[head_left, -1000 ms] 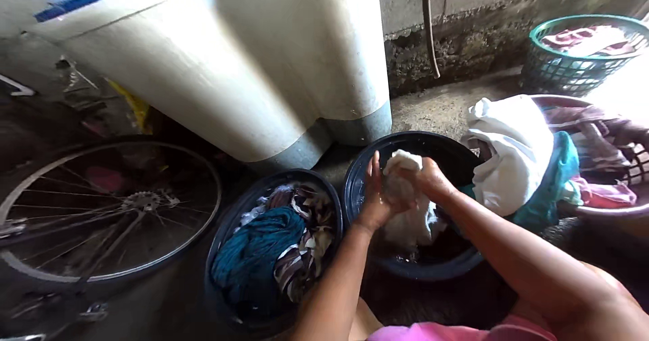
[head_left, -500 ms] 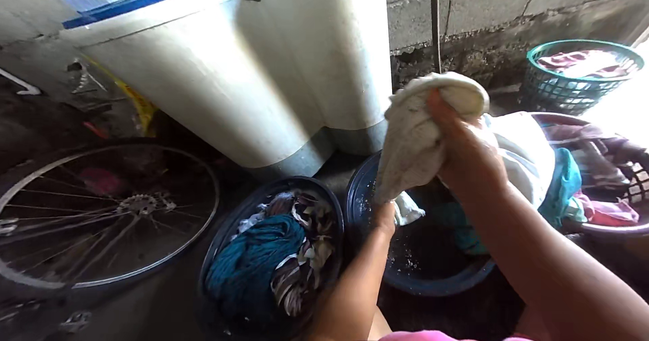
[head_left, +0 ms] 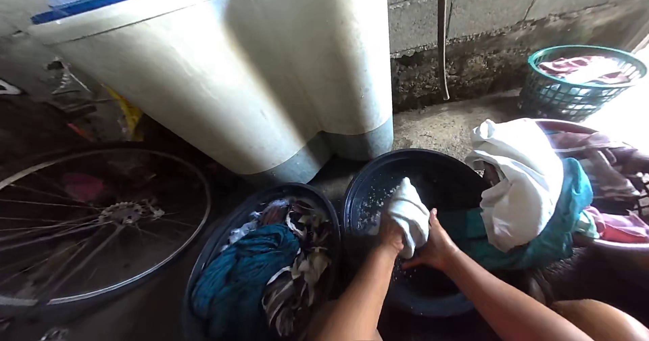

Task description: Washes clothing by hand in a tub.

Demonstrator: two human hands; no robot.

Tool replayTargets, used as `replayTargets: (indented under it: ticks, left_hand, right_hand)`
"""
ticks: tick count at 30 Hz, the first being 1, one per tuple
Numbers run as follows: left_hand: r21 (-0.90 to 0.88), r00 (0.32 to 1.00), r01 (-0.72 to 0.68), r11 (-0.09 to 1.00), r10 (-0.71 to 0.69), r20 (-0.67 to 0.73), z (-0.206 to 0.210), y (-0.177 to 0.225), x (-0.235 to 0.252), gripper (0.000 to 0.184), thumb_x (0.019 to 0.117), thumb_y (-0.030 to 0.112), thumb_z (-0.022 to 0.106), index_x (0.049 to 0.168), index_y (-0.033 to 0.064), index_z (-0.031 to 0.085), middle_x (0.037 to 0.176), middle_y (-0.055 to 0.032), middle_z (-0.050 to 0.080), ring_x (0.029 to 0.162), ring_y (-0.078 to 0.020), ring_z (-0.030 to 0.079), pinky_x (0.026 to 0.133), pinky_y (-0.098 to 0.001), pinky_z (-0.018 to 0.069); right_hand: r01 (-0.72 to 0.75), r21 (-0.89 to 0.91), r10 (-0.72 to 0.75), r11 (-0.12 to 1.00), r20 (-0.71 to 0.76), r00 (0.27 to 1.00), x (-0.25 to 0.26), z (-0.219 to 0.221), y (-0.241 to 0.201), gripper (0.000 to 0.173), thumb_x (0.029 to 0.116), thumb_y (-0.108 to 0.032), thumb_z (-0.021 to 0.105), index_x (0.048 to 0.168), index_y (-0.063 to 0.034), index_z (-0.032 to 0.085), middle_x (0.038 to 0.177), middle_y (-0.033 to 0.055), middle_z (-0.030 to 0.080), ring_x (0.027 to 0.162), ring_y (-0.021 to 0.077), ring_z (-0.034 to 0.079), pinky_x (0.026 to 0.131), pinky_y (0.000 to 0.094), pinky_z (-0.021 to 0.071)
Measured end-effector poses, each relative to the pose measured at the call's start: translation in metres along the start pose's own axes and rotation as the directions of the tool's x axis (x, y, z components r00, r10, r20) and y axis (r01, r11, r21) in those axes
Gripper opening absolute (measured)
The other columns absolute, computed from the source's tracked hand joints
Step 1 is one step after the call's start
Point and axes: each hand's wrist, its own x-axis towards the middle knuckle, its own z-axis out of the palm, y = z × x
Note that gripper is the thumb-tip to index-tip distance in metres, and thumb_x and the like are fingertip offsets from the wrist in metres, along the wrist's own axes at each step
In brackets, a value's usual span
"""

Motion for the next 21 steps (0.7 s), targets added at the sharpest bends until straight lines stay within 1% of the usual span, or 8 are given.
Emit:
replayTargets:
  ticks: [1,3,6,7,11,14,17,21]
  left_hand:
    - [0.099,0.996,-0.050,0.994,0.042,0.085,0.002,0.002,-0.005,0.036,0.0852,0.000,0.064,0.120,-0.0057,0.057,0.102,-0.0053,0.070,0.095,-0.0049,0.067,0.088,-0.0254,0.0567]
    - [0.333,0.960,-0.177,0.926,0.088,0.266,0.004,0.010,-0.013,0.045,0.0846,0.005,0.072,0.125,-0.0123,0.061,0.114,-0.0133,0.071,0.108,-0.0089,0.066,0.100,-0.0271,0.0530]
    - [0.306,0.921,-0.183,0.934,0.054,0.387,0.010,0.025,-0.022,0.044,0.0878,0.002,0.068,0.128,-0.0136,0.059,0.119,-0.0145,0.070,0.111,-0.0066,0.065,0.103,-0.0239,0.0506]
    - [0.215,0.922,-0.102,0.971,0.011,0.388,0.013,0.034,-0.025,0.035,0.0963,0.001,0.055,0.130,-0.0103,0.056,0.117,-0.0097,0.069,0.108,-0.0036,0.064,0.100,-0.0220,0.0509]
    - [-0.123,0.983,0.123,0.985,-0.104,0.150,-0.004,0.040,-0.018,0.029,0.1076,0.010,0.033,0.127,0.0082,0.054,0.103,0.0031,0.070,0.095,-0.0017,0.067,0.086,-0.0236,0.0571]
    - [0.007,0.996,-0.082,0.997,0.082,-0.022,-0.034,0.028,0.030,0.049,0.1047,0.017,0.041,0.152,0.0065,0.034,0.132,-0.0068,0.062,0.116,-0.0089,0.062,0.099,-0.0313,0.0532]
    - [0.004,0.987,-0.119,0.993,0.119,-0.109,-0.048,0.017,0.054,0.043,0.1063,0.015,0.038,0.147,0.0004,0.045,0.131,-0.0111,0.064,0.116,-0.0122,0.062,0.101,-0.0327,0.0529]
    - [-0.126,0.972,0.160,0.979,-0.178,-0.151,-0.045,0.004,0.054,0.037,0.1117,0.016,0.026,0.127,-0.0005,0.056,0.103,-0.0092,0.068,0.094,-0.0136,0.066,0.085,-0.0329,0.0572]
  right_hand:
    - [0.080,0.056,-0.085,0.995,0.074,0.994,0.007,0.001,0.003,0.107,0.0848,-0.090,-0.006,0.147,-0.0209,0.047,0.127,0.0225,0.066,0.108,0.0413,0.067,0.078,0.0648,0.0563]
    - [0.257,0.256,-0.317,0.932,0.230,0.920,0.025,-0.006,0.007,0.103,0.0882,-0.088,0.003,0.133,-0.0147,0.059,0.113,0.0112,0.073,0.104,0.0232,0.070,0.087,0.0468,0.0600]
    - [0.329,0.427,-0.448,0.843,0.215,0.868,0.035,-0.015,-0.001,0.094,0.0899,-0.088,0.020,0.113,-0.0110,0.068,0.102,0.0083,0.076,0.097,0.0174,0.072,0.085,0.0389,0.0612]
    - [0.342,0.440,-0.471,0.830,0.227,0.852,0.031,-0.016,-0.005,0.088,0.0915,-0.086,0.026,0.111,-0.0120,0.070,0.101,0.0078,0.077,0.096,0.0165,0.073,0.085,0.0375,0.0616]
    - [0.349,0.417,-0.496,0.839,0.324,0.805,0.022,-0.019,-0.021,0.081,0.0729,-0.079,0.070,0.122,-0.0149,0.072,0.109,0.0070,0.077,0.101,0.0162,0.074,0.090,0.0378,0.0615]
    - [0.348,0.419,-0.522,0.839,0.435,0.734,0.022,-0.019,-0.036,0.068,0.0744,-0.065,0.080,0.118,-0.0141,0.074,0.108,0.0077,0.077,0.100,0.0184,0.074,0.091,0.0407,0.0616]
    - [0.480,0.253,-0.533,0.840,0.548,0.645,0.016,-0.002,-0.065,0.043,0.0812,-0.044,0.082,0.113,-0.0151,0.074,0.103,0.0023,0.076,0.095,0.0122,0.072,0.085,0.0336,0.0607]
    - [0.602,-0.258,-0.296,0.756,0.685,0.665,-0.008,0.030,-0.115,0.026,0.0739,-0.026,0.086,0.096,-0.0195,0.073,0.091,-0.0074,0.075,0.083,0.0044,0.070,0.076,0.0257,0.0600]
